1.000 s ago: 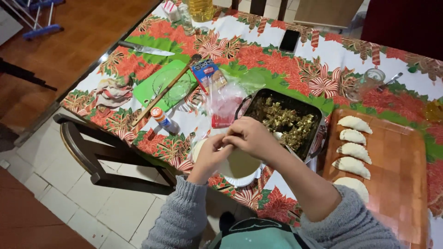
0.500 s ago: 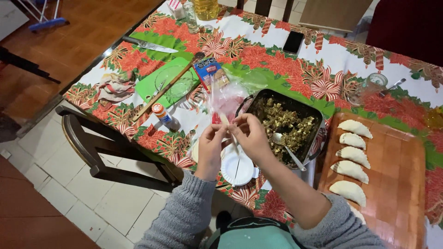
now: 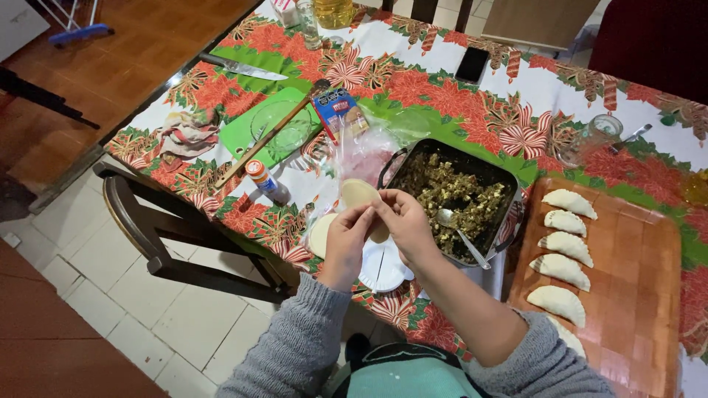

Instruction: Preparing and sealing empanadas by hand and using a mold.

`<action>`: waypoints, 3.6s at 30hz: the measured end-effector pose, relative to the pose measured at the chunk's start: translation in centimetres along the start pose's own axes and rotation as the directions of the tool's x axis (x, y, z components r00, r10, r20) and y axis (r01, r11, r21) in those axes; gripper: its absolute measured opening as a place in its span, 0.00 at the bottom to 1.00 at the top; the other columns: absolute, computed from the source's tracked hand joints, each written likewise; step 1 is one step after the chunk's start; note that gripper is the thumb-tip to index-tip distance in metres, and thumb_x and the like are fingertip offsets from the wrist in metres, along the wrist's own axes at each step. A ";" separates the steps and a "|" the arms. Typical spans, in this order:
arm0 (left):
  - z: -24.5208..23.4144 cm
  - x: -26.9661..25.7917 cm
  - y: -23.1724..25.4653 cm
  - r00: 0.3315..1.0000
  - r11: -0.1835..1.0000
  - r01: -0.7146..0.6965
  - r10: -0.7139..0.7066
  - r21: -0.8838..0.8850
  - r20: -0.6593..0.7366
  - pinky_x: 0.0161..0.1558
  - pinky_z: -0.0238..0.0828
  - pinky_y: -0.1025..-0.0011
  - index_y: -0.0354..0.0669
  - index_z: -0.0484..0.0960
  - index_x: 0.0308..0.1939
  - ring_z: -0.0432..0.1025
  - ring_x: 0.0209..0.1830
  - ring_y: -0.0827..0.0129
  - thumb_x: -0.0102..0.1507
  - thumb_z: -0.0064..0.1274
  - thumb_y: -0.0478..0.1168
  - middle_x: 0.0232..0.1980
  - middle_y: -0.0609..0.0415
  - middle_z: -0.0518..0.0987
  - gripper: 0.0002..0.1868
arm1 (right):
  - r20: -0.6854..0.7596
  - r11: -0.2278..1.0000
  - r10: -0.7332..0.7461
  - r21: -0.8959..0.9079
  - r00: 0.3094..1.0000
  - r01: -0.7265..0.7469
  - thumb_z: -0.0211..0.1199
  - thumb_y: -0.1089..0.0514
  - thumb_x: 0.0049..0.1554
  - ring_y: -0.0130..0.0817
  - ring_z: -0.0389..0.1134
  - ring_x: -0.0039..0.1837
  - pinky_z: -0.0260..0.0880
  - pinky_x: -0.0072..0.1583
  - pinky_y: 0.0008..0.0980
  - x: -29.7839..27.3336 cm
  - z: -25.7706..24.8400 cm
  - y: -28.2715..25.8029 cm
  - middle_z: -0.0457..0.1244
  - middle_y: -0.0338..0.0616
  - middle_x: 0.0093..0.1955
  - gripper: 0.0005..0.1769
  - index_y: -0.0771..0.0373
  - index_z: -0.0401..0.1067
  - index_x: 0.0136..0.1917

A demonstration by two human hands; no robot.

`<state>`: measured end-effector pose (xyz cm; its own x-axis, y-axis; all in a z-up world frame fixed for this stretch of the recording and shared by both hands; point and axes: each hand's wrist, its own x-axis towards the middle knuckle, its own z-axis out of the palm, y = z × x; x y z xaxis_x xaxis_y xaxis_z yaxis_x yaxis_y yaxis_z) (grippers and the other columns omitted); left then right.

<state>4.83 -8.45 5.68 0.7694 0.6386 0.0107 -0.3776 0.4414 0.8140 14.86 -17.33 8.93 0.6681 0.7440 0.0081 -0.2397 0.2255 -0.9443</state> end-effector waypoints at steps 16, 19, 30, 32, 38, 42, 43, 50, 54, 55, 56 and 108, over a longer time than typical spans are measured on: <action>0.4 -1.1 1.9 0.999 0.999 -0.008 0.006 -0.041 -0.032 0.53 0.76 0.72 0.31 0.81 0.51 0.78 0.47 0.70 0.69 0.53 0.35 0.48 0.50 0.83 0.10 | 0.000 0.977 -0.001 0.212 1.000 0.001 0.62 0.57 0.64 0.27 0.71 0.52 0.72 0.55 0.26 -0.2 0.0 1.8 0.70 0.46 0.51 0.18 0.73 0.71 0.62; 0.2 -1.0 2.1 0.999 0.996 -0.046 0.043 -0.080 -0.034 0.53 0.76 0.72 0.31 0.80 0.50 0.77 0.47 0.71 0.68 0.54 0.34 0.48 0.52 0.83 0.09 | 0.022 0.981 -0.023 0.192 0.999 0.018 0.63 0.59 0.63 0.27 0.70 0.51 0.72 0.54 0.26 -1.2 1.2 0.2 0.70 0.46 0.51 0.19 0.72 0.71 0.63; -1.0 -0.9 3.4 0.992 0.991 -0.107 0.102 -0.076 -0.071 0.50 0.76 0.71 0.37 0.77 0.36 0.76 0.40 0.73 0.66 0.58 0.34 0.41 0.53 0.82 0.07 | 0.114 0.996 -0.076 0.053 0.991 0.071 0.66 0.63 0.61 0.23 0.68 0.49 0.68 0.51 0.24 -2.3 2.4 0.2 0.68 0.41 0.49 0.14 0.69 0.73 0.59; -0.6 -1.2 4.1 0.993 0.992 -0.106 0.102 -0.069 -0.060 0.50 0.77 0.71 0.38 0.76 0.34 0.77 0.39 0.72 0.66 0.59 0.35 0.41 0.52 0.82 0.08 | 0.117 0.995 -0.094 0.040 0.989 0.090 0.65 0.64 0.60 0.23 0.68 0.50 0.69 0.52 0.24 -2.2 2.3 0.5 0.69 0.40 0.50 0.12 0.68 0.73 0.57; -1.3 -1.3 4.2 0.995 0.995 -0.091 0.088 -0.045 -0.055 0.45 0.77 0.73 0.40 0.73 0.31 0.76 0.38 0.73 0.64 0.61 0.34 0.40 0.51 0.82 0.12 | 0.116 0.989 -0.144 0.060 0.983 0.138 0.62 0.65 0.64 0.22 0.65 0.48 0.67 0.51 0.24 -2.1 2.8 0.4 0.70 0.42 0.53 0.04 0.70 0.72 0.51; -3.6 -0.6 2.0 0.984 0.982 -0.179 0.180 0.067 -0.015 0.42 0.70 0.77 0.39 0.74 0.38 0.72 0.38 0.78 0.66 0.64 0.28 0.40 0.56 0.76 0.12 | 0.119 0.990 -0.129 0.066 0.985 0.122 0.62 0.63 0.63 0.21 0.66 0.50 0.69 0.54 0.24 -2.2 3.1 0.0 0.68 0.42 0.53 0.07 0.68 0.73 0.53; -2.6 -1.0 3.0 0.984 0.982 -0.179 0.180 0.067 -0.016 0.42 0.70 0.77 0.39 0.74 0.38 0.72 0.38 0.78 0.66 0.64 0.28 0.40 0.56 0.76 0.12 | 0.119 0.990 -0.128 0.066 0.985 0.121 0.62 0.63 0.63 0.21 0.66 0.50 0.69 0.54 0.24 -2.1 2.9 0.3 0.68 0.42 0.53 0.07 0.68 0.73 0.53; 0.6 -2.6 6.4 0.992 0.988 -0.122 0.123 0.095 -0.010 0.34 0.71 0.78 0.38 0.76 0.38 0.73 0.33 0.78 0.64 0.58 0.29 0.39 0.56 0.80 0.05 | 0.116 0.929 0.097 0.346 0.989 -0.132 0.61 0.62 0.61 0.30 0.71 0.50 0.73 0.55 0.31 -1.6 2.1 0.8 0.69 0.43 0.48 0.07 0.67 0.73 0.51; -0.8 -2.1 4.7 0.990 0.987 -0.144 0.143 0.066 0.014 0.36 0.72 0.78 0.37 0.78 0.40 0.73 0.32 0.77 0.66 0.58 0.30 0.37 0.56 0.80 0.04 | 0.122 0.913 0.141 0.369 0.982 -0.177 0.62 0.62 0.62 0.30 0.71 0.51 0.74 0.55 0.32 -1.4 1.6 0.8 0.68 0.41 0.46 0.05 0.67 0.73 0.49; -1.0 -1.9 4.5 0.990 0.987 -0.143 0.142 0.067 0.014 0.36 0.72 0.78 0.37 0.78 0.40 0.73 0.32 0.77 0.66 0.58 0.30 0.37 0.56 0.80 0.04 | 0.121 0.912 0.141 0.370 0.983 -0.177 0.62 0.62 0.62 0.30 0.71 0.51 0.74 0.55 0.32 -1.3 1.5 1.0 0.68 0.41 0.46 0.05 0.67 0.73 0.49; -1.2 -1.8 4.2 0.985 0.983 -0.171 0.171 0.069 0.009 0.40 0.72 0.79 0.37 0.78 0.40 0.73 0.36 0.78 0.65 0.59 0.29 0.39 0.58 0.79 0.04 | 0.165 0.911 0.126 0.371 0.978 -0.179 0.63 0.62 0.63 0.30 0.70 0.49 0.72 0.54 0.32 -1.3 1.5 1.2 0.68 0.41 0.46 0.05 0.67 0.73 0.49; 0.6 -2.5 6.6 0.911 0.685 -0.369 0.399 0.628 0.101 0.39 0.67 0.82 0.36 0.77 0.42 0.67 0.38 0.81 0.60 0.66 0.31 0.49 0.57 0.72 0.12 | 0.167 0.885 0.163 0.410 0.972 -0.219 0.59 0.52 0.66 0.28 0.68 0.52 0.70 0.59 0.35 -0.8 2.0 0.3 0.65 0.39 0.49 0.11 0.62 0.68 0.52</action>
<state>0.73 -7.54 11.39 0.6026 0.6945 0.3931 -0.2195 -0.3293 0.9184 12.78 -16.61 9.28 0.4924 0.8655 -0.0913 -0.6479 0.2945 -0.7025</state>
